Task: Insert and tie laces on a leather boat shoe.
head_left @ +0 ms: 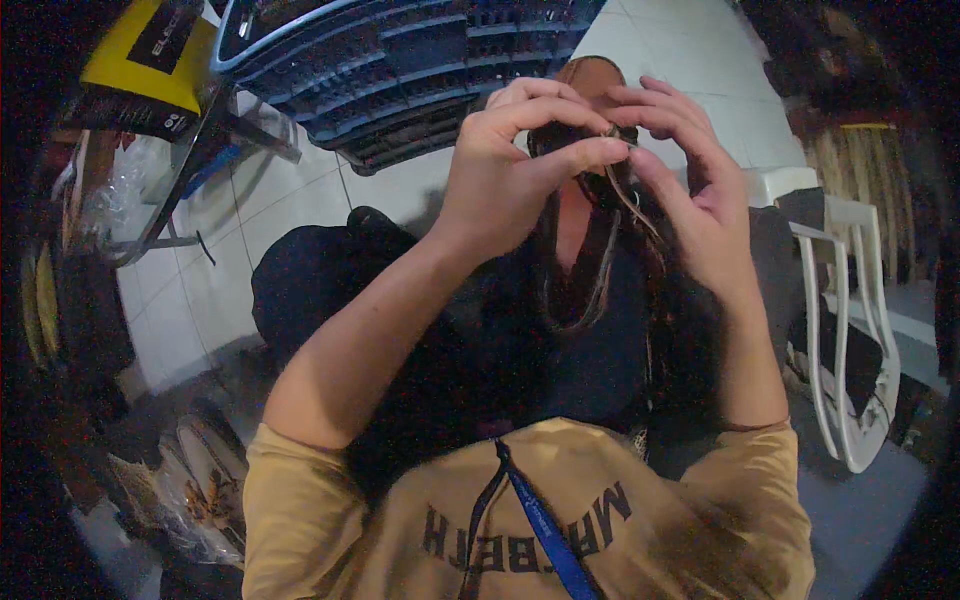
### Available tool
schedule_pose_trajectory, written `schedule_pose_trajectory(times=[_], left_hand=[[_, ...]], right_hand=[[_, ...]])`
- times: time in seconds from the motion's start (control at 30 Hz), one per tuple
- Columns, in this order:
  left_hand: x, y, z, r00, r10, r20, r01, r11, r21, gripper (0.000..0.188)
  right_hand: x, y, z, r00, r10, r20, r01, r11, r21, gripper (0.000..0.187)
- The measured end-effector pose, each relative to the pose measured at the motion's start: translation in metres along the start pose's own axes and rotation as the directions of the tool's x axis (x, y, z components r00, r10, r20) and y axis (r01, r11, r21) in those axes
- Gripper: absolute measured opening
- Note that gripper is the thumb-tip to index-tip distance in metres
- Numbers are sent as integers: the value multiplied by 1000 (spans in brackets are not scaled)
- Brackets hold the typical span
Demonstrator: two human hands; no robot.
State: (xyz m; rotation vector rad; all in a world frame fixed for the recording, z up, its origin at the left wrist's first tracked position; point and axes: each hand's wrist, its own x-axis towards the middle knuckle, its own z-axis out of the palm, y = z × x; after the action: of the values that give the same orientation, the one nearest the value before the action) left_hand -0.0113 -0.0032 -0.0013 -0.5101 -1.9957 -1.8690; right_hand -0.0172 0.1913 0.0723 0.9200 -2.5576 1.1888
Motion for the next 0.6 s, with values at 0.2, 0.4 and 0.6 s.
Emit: schedule_pose_trajectory(times=[0.2,0.4,0.6], left_hand=[[3,2,-3,995,-86,48,88,995,-50,19],[-1,5,-3,991,-127,34,129,989,-78,18],[2,-2,-4,988,-109,106,134,952,-275,19]], right_hand=[[-11,-5,3,991,124,-50,-101,939,328,51],[-13,-19,1,996,85,-32,-79,987,143,66],[-14,-32,2,995,102,20,-103,988,112,77]])
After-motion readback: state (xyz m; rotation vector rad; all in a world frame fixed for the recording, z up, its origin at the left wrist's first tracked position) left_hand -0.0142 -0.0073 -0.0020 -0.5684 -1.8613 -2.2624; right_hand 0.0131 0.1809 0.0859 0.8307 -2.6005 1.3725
